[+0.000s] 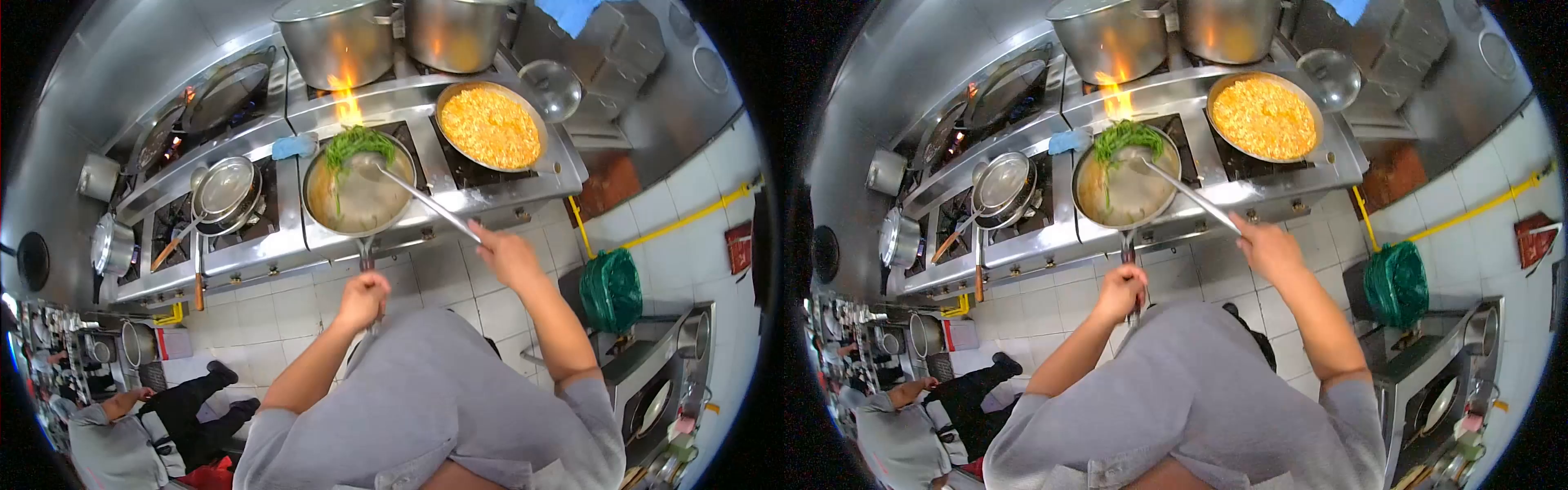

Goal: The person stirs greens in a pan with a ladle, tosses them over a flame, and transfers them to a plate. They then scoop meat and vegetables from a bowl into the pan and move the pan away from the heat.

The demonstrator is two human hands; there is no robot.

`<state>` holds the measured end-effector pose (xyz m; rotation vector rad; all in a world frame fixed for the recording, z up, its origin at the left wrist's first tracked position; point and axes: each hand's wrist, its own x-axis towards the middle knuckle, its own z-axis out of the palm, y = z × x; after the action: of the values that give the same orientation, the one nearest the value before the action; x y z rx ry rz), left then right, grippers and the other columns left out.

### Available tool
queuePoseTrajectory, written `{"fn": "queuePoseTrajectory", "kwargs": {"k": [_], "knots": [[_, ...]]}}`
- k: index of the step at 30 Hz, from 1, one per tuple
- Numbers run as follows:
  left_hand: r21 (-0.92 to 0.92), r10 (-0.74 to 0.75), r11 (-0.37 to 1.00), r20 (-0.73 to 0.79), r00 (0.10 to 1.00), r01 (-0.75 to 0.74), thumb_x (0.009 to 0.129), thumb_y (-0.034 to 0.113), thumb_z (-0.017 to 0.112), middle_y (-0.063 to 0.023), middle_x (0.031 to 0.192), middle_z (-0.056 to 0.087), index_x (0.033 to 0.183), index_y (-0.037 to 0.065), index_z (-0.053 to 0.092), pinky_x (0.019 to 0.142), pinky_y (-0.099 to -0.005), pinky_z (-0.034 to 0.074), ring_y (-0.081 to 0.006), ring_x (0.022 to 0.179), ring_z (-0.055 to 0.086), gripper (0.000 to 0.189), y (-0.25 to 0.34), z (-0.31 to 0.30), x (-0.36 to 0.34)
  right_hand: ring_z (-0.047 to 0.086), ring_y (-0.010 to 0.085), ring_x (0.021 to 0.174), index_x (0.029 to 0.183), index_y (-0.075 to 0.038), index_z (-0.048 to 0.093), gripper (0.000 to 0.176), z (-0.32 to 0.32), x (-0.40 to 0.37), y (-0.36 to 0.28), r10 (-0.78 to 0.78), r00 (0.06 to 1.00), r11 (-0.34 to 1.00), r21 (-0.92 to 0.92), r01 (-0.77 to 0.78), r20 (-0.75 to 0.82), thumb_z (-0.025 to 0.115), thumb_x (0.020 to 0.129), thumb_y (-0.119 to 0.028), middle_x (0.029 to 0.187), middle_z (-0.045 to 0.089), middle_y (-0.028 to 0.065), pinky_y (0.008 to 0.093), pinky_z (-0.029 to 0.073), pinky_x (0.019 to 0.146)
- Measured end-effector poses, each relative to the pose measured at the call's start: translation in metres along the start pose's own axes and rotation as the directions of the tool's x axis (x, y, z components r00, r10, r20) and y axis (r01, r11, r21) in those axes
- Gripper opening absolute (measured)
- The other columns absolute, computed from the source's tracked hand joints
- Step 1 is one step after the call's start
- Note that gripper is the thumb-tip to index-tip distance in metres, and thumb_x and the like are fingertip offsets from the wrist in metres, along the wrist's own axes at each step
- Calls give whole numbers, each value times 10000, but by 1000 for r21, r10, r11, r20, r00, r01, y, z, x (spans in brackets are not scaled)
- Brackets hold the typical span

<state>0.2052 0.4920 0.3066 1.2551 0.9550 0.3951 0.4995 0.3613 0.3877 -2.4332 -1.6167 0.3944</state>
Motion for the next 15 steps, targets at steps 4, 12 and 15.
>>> {"fn": "queuePoseTrajectory", "kwargs": {"k": [4, 12, 15], "knots": [[1, -101, 995, 26, 995, 101, 877, -42, 538, -36, 609, 571, 812, 76, 618, 431, -292, 421, -139, 486, 550, 157, 35, -29, 12, 692, 366, 930, 1433, -290, 571, 505, -44, -27, 2, 14, 980, 965, 255, -65, 197, 669, 939, -246, 1014, 731, 149, 440, 546, 820], [42, 2, 999, -19, 1000, -1, 893, -24, 537, -18, 620, 565, 839, 80, 644, 443, -279, 426, -108, 512, 555, 159, 26, -12, 35, 687, 338, 807, 1445, -272, 562, 557, 44, -1, -2, 13, 988, 997, 71, -3, -152, 706, 921, -154, 923, 725, 149, 395, 537, 734], [65, 59, 996, -3, 998, -59, 890, -15, 561, -3, 668, 570, 872, 70, 639, 447, -282, 446, -102, 545, 562, 117, 14, -21, 39, 631, 241, 696, 1470, -255, 540, 566, 84, -12, -10, 99, 987, 908, 417, -37, -128, 695, 939, -136, 832, 681, 115, 335, 516, 673]]}}
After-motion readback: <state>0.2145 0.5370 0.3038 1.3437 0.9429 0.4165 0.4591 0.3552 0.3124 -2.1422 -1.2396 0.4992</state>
